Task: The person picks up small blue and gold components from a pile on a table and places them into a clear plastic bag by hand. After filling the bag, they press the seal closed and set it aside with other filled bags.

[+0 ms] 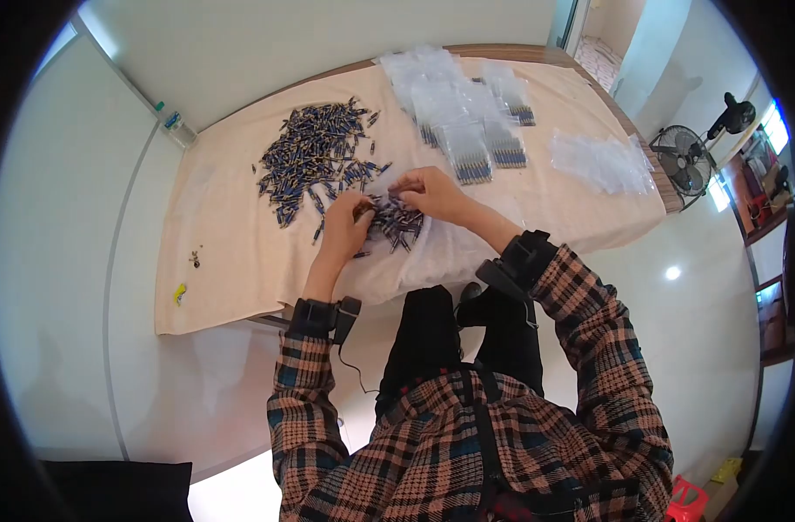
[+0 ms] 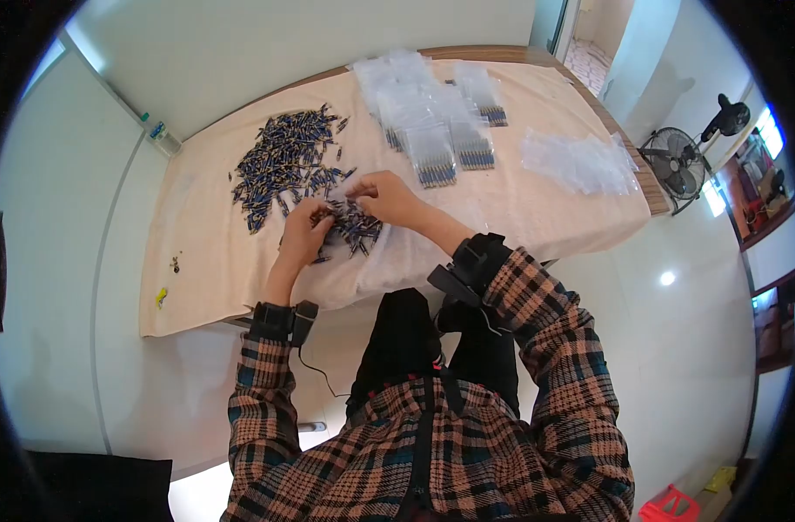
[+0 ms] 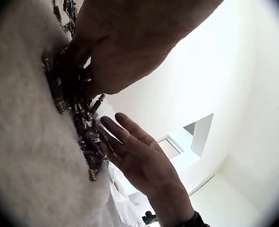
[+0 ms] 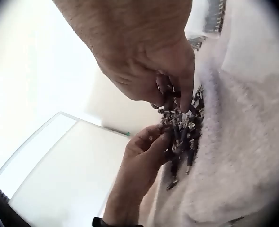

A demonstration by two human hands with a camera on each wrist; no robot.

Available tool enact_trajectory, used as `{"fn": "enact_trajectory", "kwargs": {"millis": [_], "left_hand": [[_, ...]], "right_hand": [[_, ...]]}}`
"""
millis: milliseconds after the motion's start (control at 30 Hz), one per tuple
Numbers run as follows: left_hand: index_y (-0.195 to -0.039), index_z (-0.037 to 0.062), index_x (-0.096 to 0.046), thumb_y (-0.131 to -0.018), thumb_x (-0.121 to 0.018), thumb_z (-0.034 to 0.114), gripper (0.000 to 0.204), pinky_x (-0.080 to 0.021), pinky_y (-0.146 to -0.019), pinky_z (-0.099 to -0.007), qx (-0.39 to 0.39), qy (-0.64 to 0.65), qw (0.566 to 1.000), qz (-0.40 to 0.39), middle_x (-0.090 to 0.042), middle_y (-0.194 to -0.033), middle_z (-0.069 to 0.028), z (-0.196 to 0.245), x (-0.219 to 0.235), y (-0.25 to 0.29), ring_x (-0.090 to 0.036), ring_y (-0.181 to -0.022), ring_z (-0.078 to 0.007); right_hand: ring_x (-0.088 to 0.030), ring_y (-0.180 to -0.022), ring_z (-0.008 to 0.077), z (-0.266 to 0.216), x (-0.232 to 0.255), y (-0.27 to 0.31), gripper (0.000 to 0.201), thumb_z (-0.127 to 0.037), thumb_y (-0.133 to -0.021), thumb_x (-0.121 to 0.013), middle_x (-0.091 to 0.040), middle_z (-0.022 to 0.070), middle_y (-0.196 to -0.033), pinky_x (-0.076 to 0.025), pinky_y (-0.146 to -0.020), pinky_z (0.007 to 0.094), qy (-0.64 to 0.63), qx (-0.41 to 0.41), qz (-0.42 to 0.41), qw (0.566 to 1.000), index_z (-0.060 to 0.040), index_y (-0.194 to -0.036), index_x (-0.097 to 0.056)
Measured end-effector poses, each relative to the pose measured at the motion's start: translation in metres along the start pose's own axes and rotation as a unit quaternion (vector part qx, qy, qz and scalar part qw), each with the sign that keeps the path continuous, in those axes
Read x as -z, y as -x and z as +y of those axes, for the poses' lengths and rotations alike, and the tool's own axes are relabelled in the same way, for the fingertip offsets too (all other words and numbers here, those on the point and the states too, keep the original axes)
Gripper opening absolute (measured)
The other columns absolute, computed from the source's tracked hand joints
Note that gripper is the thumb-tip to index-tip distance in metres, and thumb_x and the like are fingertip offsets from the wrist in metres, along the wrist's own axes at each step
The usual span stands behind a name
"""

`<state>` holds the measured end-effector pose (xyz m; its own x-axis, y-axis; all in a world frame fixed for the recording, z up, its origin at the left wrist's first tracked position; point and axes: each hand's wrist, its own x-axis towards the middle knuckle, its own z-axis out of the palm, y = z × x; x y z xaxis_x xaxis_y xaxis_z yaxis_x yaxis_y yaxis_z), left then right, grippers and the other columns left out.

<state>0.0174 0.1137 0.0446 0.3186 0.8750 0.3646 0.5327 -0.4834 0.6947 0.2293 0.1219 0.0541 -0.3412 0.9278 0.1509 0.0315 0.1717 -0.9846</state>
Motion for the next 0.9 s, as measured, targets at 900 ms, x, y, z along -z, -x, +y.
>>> {"fn": "enact_trajectory", "kwargs": {"millis": [900], "left_hand": [[-0.097,0.0007,-0.064,-0.085,-0.060,0.002,0.012,-0.046,-0.067,-0.0276,-0.048,0.034,0.983,0.175,-0.060,-0.083,-0.0104,-0.023,-0.005,0.020,-0.059,-0.072,-0.0194]], "right_hand": [[-0.058,-0.094,0.0300,-0.015,-0.024,0.010,0.033,-0.012,-0.072,-0.071,-0.062,0.0110,-0.094,-0.048,-0.082,0.0409,0.476,0.222,-0.064,0.849,-0.0076,-0.104,-0.064]]}}
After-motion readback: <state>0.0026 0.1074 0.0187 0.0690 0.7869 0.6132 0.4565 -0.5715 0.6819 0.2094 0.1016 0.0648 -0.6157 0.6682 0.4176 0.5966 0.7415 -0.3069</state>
